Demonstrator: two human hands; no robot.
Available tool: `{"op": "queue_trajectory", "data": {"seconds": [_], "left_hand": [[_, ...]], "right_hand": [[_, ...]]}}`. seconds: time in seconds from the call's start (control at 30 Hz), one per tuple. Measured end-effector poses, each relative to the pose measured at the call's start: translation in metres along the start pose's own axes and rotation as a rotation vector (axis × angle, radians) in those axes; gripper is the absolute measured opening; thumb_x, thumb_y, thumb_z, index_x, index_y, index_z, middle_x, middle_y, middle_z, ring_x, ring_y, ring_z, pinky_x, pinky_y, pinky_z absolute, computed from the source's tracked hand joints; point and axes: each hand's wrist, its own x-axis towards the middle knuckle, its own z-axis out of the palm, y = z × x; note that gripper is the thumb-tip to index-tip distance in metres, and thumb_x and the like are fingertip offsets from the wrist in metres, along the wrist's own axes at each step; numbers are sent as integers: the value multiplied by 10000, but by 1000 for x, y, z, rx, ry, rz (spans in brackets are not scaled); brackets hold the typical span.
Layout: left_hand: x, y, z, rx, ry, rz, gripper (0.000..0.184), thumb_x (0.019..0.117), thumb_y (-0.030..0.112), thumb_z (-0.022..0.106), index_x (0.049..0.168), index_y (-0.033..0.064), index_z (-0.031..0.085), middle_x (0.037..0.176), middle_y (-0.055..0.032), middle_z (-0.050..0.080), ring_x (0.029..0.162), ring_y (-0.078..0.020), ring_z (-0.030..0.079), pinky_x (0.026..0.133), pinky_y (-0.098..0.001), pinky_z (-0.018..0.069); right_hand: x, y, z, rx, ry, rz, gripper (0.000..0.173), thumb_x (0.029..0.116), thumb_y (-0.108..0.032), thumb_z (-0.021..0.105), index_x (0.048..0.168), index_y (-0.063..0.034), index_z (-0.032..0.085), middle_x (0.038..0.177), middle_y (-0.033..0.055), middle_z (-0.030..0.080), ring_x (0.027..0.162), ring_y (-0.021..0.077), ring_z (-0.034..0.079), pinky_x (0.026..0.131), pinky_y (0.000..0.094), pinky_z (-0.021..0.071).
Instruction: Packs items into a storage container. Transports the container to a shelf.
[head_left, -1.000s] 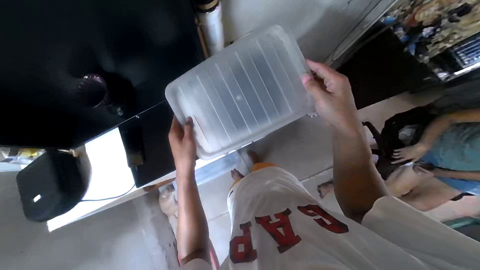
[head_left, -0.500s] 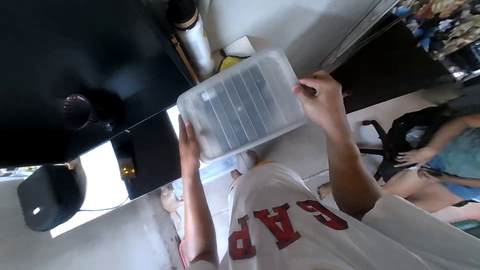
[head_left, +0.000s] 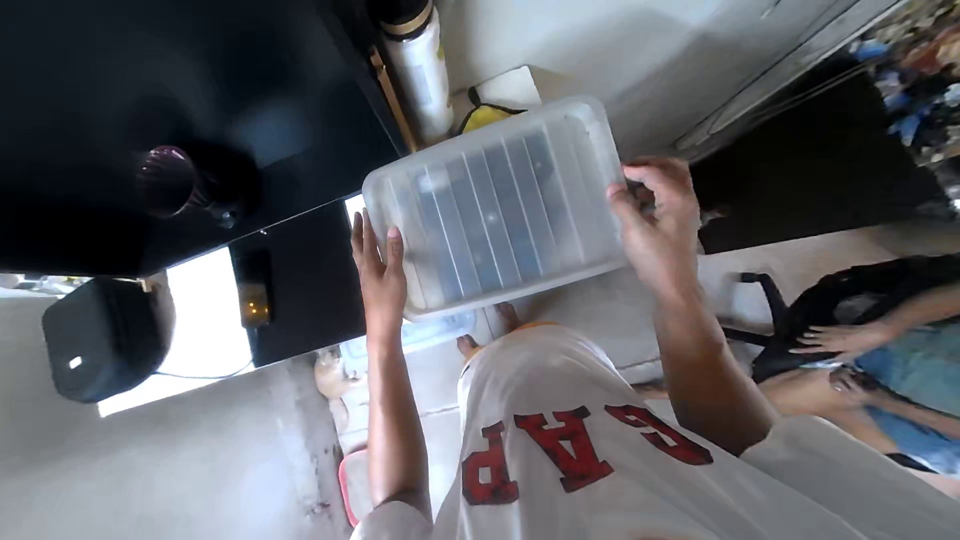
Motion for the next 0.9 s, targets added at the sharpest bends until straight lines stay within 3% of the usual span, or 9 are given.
{"op": "queue_trajectory", "data": {"seconds": [0.07,0.17,0.27,0.3,0.37,0.47,0.53,0.7,0.9], "left_hand": [[-9,9,-5,-18,34,23,619,1050,465,530,1610,283,339,1680,27,272,1414,-185,465,1081,-495,482],[-28,29,-34,-184,53,25,556,1075,346,531,1599,274,359,1468,-2,571,1190,-145,654,966,-398,592],[-46,32,-85,-283,162,52,423,1082,243,511,1499,179,488,1160,-5,697,876,-105,701,748,-308,626],[-55,27,-103,-280,217,54,390,1077,222,508,1463,166,518,1123,13,703,858,-88,698,732,-288,622],[-73,7,-135,-253,369,30,369,1066,183,485,1430,128,516,1074,46,700,837,-40,688,720,-239,607],[-99,-35,-166,-224,583,-79,437,1074,163,451,1488,27,422,1214,-16,662,995,-26,669,881,-240,576],[-112,-58,-170,-250,695,-160,450,1076,157,459,1499,11,409,1271,-55,637,1043,-41,658,913,-247,562],[-125,-111,-158,-370,845,-239,386,1089,143,445,1456,21,444,1153,-66,661,925,-78,682,797,-279,598],[-115,-145,-127,-508,955,-257,335,1085,120,437,1413,51,444,1011,-57,631,765,-101,646,678,-292,588]], "right_hand": [[5,-12,0,72,73,-50,391,1043,-337,577,1310,-59,639,1421,127,550,1306,209,546,1062,391,501],[12,-42,-9,240,35,-155,365,1046,-264,577,1319,-31,646,1373,105,595,1242,155,592,1030,311,529],[27,-65,-16,481,-212,-340,446,1096,-324,442,1365,-6,601,1402,111,588,1265,217,599,1064,404,537],[37,-68,-15,531,-266,-389,462,1099,-340,428,1364,3,589,1380,132,607,1238,265,624,1046,464,550],[55,-73,-17,426,-306,-451,431,1089,-296,473,1387,5,552,1314,130,649,1163,253,670,1004,444,581],[76,-71,-15,111,-341,-492,419,1041,-332,583,1328,-30,622,1232,102,680,1096,157,668,978,339,561],[84,-67,-9,-26,-385,-522,419,1027,-370,613,1292,-48,653,1223,114,680,1111,162,672,1008,347,555],[92,-65,10,-273,-512,-609,477,996,-436,643,1342,-107,643,1363,139,612,1242,311,601,1052,530,484],[100,-60,35,-378,-554,-706,578,952,-373,725,1425,-76,576,1440,177,535,1334,415,495,1097,581,427]]}}
